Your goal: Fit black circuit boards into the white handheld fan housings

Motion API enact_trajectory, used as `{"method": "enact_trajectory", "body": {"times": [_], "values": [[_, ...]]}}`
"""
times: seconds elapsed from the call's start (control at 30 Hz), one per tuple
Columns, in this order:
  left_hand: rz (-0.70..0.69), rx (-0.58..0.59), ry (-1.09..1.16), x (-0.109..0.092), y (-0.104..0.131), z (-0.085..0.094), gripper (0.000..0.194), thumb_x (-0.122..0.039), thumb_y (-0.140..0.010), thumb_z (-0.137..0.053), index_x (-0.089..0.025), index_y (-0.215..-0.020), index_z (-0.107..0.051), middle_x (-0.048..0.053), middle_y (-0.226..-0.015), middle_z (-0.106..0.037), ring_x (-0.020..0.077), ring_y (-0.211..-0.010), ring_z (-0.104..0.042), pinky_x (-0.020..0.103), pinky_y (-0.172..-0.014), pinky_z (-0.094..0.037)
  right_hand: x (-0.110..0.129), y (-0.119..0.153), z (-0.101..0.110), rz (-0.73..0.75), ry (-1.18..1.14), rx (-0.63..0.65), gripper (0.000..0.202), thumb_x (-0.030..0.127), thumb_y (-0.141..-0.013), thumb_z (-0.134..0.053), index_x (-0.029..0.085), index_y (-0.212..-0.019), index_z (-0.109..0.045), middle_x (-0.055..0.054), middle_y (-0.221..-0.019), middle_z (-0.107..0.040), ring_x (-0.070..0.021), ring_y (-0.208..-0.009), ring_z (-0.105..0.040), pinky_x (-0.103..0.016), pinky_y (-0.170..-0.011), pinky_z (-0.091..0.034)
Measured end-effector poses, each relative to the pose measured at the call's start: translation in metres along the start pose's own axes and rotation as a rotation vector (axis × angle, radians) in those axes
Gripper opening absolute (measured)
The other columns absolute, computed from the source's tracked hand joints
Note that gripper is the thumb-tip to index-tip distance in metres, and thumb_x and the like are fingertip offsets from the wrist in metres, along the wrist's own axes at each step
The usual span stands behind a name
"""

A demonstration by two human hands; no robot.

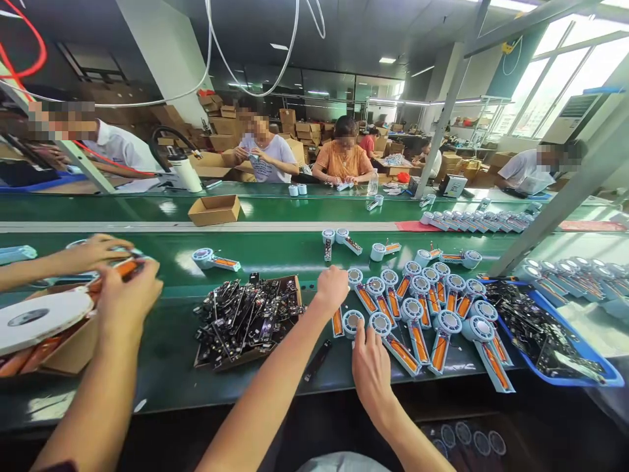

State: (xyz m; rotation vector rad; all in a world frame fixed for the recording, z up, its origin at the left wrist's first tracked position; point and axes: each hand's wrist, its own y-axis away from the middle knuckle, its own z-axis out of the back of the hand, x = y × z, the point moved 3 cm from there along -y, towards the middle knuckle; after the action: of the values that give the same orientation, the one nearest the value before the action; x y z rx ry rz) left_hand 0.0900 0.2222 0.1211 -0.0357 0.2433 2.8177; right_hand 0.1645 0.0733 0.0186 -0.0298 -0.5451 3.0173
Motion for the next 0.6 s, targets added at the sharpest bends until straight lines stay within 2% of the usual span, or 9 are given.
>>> {"method": "enact_trajectory", "body": {"times": [0.13, 0.23, 0.3, 0.37, 0.43, 0.5, 0.6], "values": [[0.033, 0.084, 0.014, 0.002, -0.005, -0.024, 0.036, -0.035, -0.095, -0.064, -0.017, -0.126, -0.06, 0.01, -0.127, -0.063, 0.024, -0.107, -0.065, 0.045, -0.089, -0.057, 0.005, 0.019, 0.004, 0.017, -0.036, -0.12, 0.064, -0.012, -0.079, -0.041, 0.014, -0.138, -0.048, -0.02, -0.12, -0.063, -0.027, -0.09, -0.067, -0.04, -0.075, -0.057], [0.016, 0.135, 0.026, 0.006, -0.009, -0.031, 0.036, -0.035, -0.095, -0.063, -0.017, -0.126, -0.06, 0.01, -0.127, -0.063, 0.0239, -0.107, -0.065, 0.046, -0.09, -0.057, 0.025, 0.033, 0.007, 0.163, -0.154, -0.135, 0.05, -0.005, -0.082, -0.05, 0.015, -0.127, -0.058, -0.021, -0.123, -0.063, -0.031, -0.098, -0.067, -0.044, -0.08, -0.058], [0.001, 0.16, 0.03, 0.007, -0.01, -0.033, 0.036, -0.035, -0.095, -0.063, -0.018, -0.126, -0.06, 0.01, -0.127, -0.063, 0.0239, -0.107, -0.065, 0.045, -0.09, -0.057, 0.043, 0.037, 0.005, 0.304, -0.252, -0.1, 0.041, 0.009, -0.083, -0.064, 0.015, -0.124, -0.061, -0.021, -0.131, -0.061, -0.0352, -0.109, -0.064, -0.047, -0.086, -0.057], [-0.013, 0.177, 0.035, 0.008, -0.009, -0.034, 0.035, -0.035, -0.095, -0.063, -0.018, -0.126, -0.06, 0.01, -0.127, -0.063, 0.0238, -0.107, -0.065, 0.045, -0.09, -0.057, 0.057, 0.037, -0.003, 0.425, -0.327, -0.067, 0.058, 0.03, -0.079, -0.077, 0.012, -0.131, -0.058, -0.024, -0.147, -0.049, -0.0424, -0.128, -0.052, -0.055, -0.099, -0.051], [-0.03, 0.188, 0.044, 0.008, -0.007, -0.034, 0.035, -0.035, -0.095, -0.063, -0.018, -0.126, -0.06, 0.01, -0.127, -0.063, 0.0237, -0.107, -0.065, 0.045, -0.09, -0.057, 0.063, 0.037, -0.013, 0.508, -0.361, -0.064, 0.072, 0.04, -0.075, -0.082, 0.01, -0.135, -0.056, -0.024, -0.155, -0.041, -0.0445, -0.14, -0.04, -0.059, -0.108, -0.043], [-0.05, 0.192, 0.063, 0.008, -0.004, -0.035, 0.035, -0.035, -0.095, -0.063, -0.018, -0.126, -0.06, 0.01, -0.127, -0.063, 0.0238, -0.107, -0.065, 0.045, -0.09, -0.057, 0.057, 0.039, -0.022, 0.563, -0.367, -0.115, 0.056, 0.031, -0.081, -0.079, 0.01, -0.129, -0.061, -0.024, -0.149, -0.049, -0.0404, -0.14, -0.042, -0.056, -0.11, -0.043], [-0.074, 0.177, 0.107, 0.006, 0.003, -0.038, 0.035, -0.035, -0.095, -0.063, -0.018, -0.125, -0.061, 0.009, -0.127, -0.063, 0.0238, -0.108, -0.065, 0.046, -0.09, -0.056, 0.032, 0.046, -0.025, 0.683, -0.409, -0.187, 0.029, 0.014, -0.09, -0.064, 0.012, -0.119, -0.066, -0.018, -0.132, -0.065, -0.0319, -0.132, -0.054, -0.051, -0.109, -0.047]]}}
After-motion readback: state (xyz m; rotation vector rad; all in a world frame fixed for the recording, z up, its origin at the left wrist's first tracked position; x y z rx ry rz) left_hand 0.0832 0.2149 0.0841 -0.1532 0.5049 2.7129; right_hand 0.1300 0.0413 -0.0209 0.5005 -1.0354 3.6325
